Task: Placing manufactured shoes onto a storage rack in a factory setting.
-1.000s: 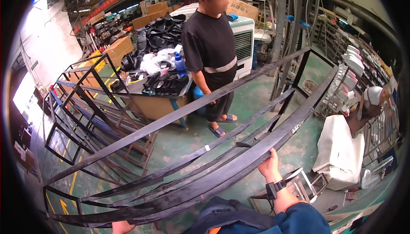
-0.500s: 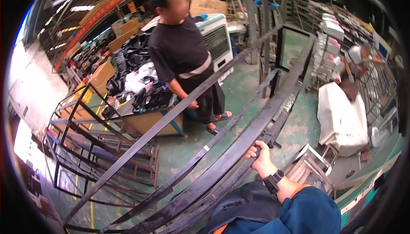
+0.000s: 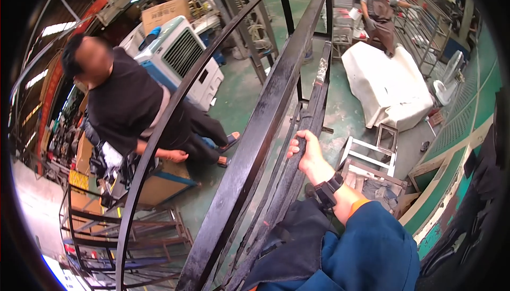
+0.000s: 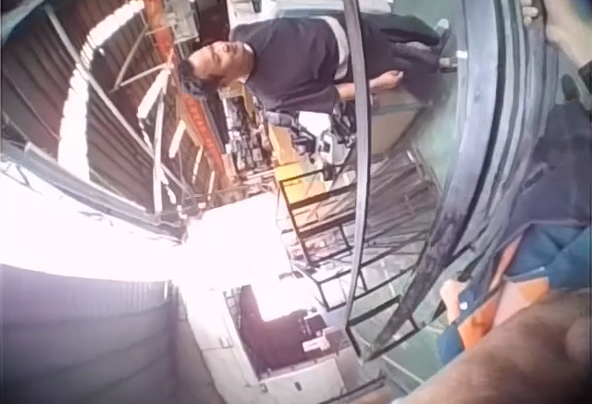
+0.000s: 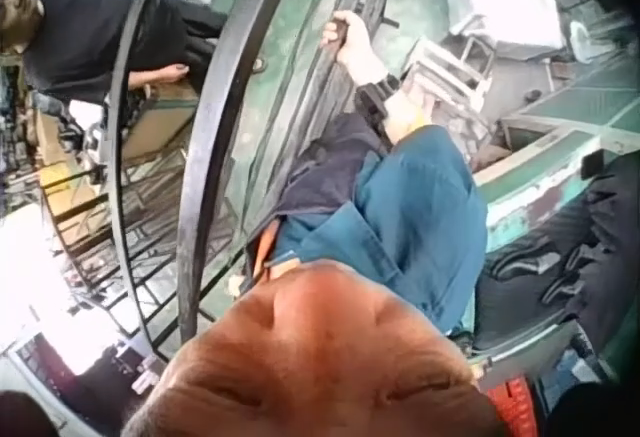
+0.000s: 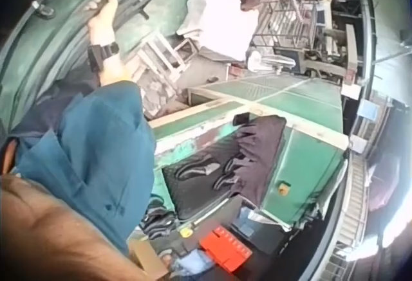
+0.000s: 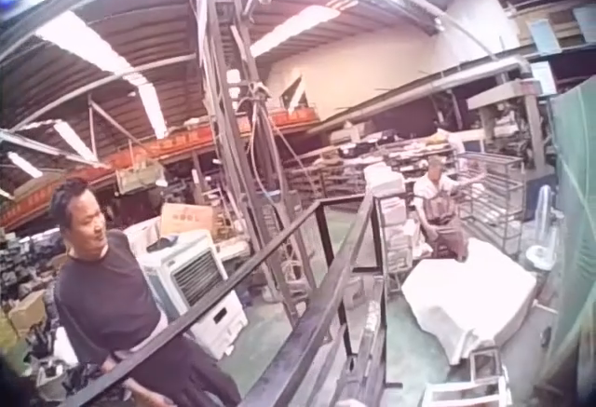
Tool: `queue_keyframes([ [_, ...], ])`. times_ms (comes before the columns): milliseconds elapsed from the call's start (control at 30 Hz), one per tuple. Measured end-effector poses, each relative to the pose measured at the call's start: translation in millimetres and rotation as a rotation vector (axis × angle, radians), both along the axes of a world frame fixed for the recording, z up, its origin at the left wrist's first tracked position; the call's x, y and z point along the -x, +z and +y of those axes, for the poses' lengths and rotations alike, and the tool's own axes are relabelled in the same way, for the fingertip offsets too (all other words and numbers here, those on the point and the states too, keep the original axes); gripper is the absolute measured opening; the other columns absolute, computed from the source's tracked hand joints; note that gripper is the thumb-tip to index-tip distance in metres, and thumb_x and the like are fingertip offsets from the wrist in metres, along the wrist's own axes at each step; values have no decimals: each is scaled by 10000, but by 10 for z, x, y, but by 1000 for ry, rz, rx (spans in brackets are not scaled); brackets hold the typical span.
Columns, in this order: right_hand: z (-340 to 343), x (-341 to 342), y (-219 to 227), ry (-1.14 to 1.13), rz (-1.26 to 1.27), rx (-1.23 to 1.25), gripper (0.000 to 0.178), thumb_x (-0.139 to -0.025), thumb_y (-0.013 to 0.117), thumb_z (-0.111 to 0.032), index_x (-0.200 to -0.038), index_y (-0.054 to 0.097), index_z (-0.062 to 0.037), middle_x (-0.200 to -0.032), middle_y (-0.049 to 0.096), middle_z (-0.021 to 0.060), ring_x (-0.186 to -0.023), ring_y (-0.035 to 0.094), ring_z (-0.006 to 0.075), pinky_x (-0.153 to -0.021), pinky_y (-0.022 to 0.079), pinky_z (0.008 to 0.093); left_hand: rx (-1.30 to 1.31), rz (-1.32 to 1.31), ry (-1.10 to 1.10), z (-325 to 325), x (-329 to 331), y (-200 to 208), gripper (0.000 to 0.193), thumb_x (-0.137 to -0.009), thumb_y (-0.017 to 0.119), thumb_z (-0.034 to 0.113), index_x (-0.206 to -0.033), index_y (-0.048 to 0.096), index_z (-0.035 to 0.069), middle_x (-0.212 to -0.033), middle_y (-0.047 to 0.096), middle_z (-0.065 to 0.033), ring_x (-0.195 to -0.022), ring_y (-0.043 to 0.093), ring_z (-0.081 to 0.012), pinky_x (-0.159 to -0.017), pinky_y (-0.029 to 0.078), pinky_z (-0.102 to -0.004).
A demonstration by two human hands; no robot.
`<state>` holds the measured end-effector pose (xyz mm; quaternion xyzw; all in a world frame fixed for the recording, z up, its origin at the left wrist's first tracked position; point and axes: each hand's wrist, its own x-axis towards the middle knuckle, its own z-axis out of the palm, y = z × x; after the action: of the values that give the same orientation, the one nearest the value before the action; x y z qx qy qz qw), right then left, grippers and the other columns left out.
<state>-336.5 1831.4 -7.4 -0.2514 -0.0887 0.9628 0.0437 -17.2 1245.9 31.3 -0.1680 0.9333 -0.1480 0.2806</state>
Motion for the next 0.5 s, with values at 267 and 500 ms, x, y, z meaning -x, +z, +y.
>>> queue_keyframes([
  [267, 1712, 554, -143, -280, 115, -52, 150, -864, 566, -226, -817, 475, -116, -685, 529, 20, -529, 482, 142, -529, 439, 334, -66, 24, -164, 1173, 1462, -111, 445, -809, 635, 466, -967, 731, 62, -906, 699, -235, -908, 675, -401, -813, 529, -489],
  [500, 2957, 896, -361, -459, 205, -252, 237, -942, 509, -310, -977, 525, -77, -804, 602, 65, -672, 587, 192, -640, 504, 372, -319, 117, -259, 2748, 2544, 261, 638, -662, 757, 593, -1021, 732, 68, -861, 691, -269, -849, 690, -415, -736, 557, -465],
])
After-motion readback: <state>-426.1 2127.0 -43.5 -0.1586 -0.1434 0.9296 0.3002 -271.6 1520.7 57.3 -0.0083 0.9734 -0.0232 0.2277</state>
